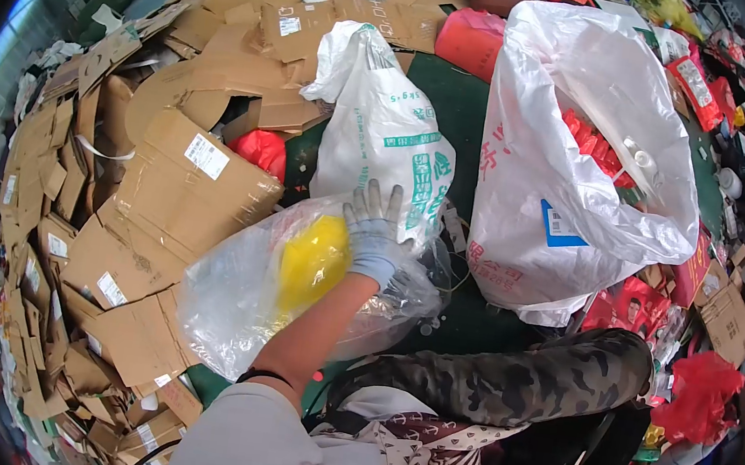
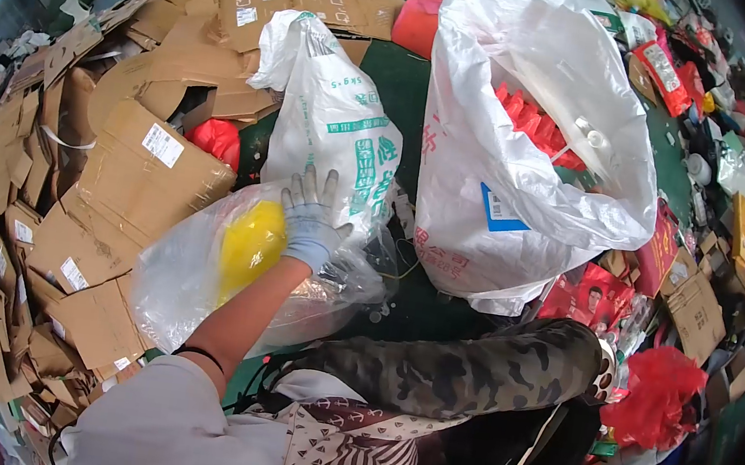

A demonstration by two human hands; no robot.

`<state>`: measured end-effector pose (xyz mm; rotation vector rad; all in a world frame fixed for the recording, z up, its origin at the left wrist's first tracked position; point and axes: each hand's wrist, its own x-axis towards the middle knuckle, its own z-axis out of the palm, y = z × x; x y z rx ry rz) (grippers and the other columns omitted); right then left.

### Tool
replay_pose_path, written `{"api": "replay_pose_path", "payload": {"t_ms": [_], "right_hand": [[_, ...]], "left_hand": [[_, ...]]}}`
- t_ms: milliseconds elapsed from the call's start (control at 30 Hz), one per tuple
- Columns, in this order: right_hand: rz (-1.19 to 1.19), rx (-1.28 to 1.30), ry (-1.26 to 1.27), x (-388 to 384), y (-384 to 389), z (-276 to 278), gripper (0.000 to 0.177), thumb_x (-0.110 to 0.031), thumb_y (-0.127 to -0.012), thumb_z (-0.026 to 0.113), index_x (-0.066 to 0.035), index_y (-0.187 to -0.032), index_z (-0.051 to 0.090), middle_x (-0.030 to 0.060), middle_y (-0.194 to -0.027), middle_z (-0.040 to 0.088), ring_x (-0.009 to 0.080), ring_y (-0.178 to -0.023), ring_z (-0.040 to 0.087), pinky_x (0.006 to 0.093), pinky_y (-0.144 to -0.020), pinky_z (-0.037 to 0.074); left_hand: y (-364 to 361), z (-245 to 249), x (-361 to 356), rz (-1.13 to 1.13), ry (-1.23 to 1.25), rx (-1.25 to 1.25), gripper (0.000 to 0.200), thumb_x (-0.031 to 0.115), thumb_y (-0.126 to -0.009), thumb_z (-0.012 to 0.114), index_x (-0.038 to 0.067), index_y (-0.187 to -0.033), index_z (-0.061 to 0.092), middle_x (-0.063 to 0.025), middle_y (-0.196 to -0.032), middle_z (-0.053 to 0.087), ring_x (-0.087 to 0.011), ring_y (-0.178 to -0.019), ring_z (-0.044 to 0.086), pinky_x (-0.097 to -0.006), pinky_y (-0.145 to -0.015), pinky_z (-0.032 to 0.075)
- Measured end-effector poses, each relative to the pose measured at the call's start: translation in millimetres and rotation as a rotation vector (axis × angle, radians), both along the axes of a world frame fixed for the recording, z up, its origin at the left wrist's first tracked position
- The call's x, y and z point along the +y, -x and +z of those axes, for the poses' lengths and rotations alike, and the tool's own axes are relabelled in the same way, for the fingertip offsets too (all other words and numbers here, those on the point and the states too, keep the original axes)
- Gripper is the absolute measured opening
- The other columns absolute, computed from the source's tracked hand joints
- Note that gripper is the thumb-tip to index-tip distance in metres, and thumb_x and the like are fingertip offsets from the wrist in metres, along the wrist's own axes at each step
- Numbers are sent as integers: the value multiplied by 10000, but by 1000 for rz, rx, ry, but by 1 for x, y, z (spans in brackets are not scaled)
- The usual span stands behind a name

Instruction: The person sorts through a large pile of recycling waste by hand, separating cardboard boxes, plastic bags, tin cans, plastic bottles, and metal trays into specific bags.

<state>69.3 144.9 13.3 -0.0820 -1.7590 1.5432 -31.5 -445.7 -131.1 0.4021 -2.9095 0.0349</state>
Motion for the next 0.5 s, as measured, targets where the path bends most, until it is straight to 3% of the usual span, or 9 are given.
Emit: {"api": "replay_pose_path", "payload": {"t_ms": [67, 133, 200, 267, 333, 400, 467, 500], "right_hand": [[115, -24, -56, -17, 7, 3, 516, -215, -873, 541, -65, -1328, 349, 107, -1287, 453, 249, -1136, 493, 397, -937, 444], [154, -62, -178, -32, 4, -3, 688, -318, -843, 594, -75, -1386, 249, 124, -1369, 351, 270, -1226, 401, 423, -1003, 373], [244, -137, -272, -72, 13, 6, 758, -379, -803, 636, -76, -1383, 253, 117, -1358, 361, 258, -1215, 410, 414, -1001, 375], [239, -193, -272, -129, 26, 19, 914, -450, -717, 708, -80, -1392, 215, 106, -1331, 376, 243, -1188, 427, 399, -985, 391], [455, -226, -183, -192, 39, 26, 924, -469, -683, 729, -32, -1354, 267, 128, -1312, 391, 244, -1194, 428, 392, -1002, 365], [834, -258, -57, -265, 45, 32, 940, -488, -648, 750, 16, -1315, 320, 150, -1293, 406, 245, -1201, 429, 384, -1019, 338], [1427, -370, 72, -335, 43, 43, 727, -335, -745, 698, 14, -1289, 364, 158, -1261, 445, 280, -1164, 468, 397, -1003, 344], [1536, 20, -272, -366, 51, 32, 607, -254, -785, 646, -6, -1278, 393, 157, -1247, 467, 318, -1183, 454, 396, -995, 343]], "left_hand": [[17, -28, -34, 156, -69, -249, 763, 366, -708, 661, 162, -1365, 329, -209, -1341, 365, -360, -1158, 442, -480, -936, 355], [22, -31, -70, 197, -200, -463, 566, 274, -737, 639, 110, -1256, 484, -176, -1070, 594, -296, -944, 594, -432, -842, 436], [3, -28, -95, 73, -723, -2, 386, 150, -754, 588, 55, -1128, 578, -103, -781, 644, -223, -771, 625, -356, -777, 471], [-14, 34, -89, 122, -1256, 138, 353, 72, -761, 519, 14, -1106, 570, -83, -892, 628, -171, -818, 593, -286, -759, 469], [-38, 88, -73, 31, -1526, 361, 341, 50, -773, 489, 3, -1102, 566, -66, -1005, 597, -123, -846, 554, -243, -754, 453], [-55, 129, -47, -9, -1605, 509, 311, 83, -790, 536, -6, -1086, 561, -54, -938, 582, -116, -819, 565, -248, -725, 474], [-67, 160, -26, -63, -1614, 611, 301, 101, -800, 558, -10, -1080, 557, -51, -919, 575, -116, -805, 572, -250, -710, 485], [-72, 171, -18, -94, -1586, 637, 302, 103, -802, 557, -10, -1082, 557, -55, -934, 576, -119, -805, 573, -249, -710, 486]]}}
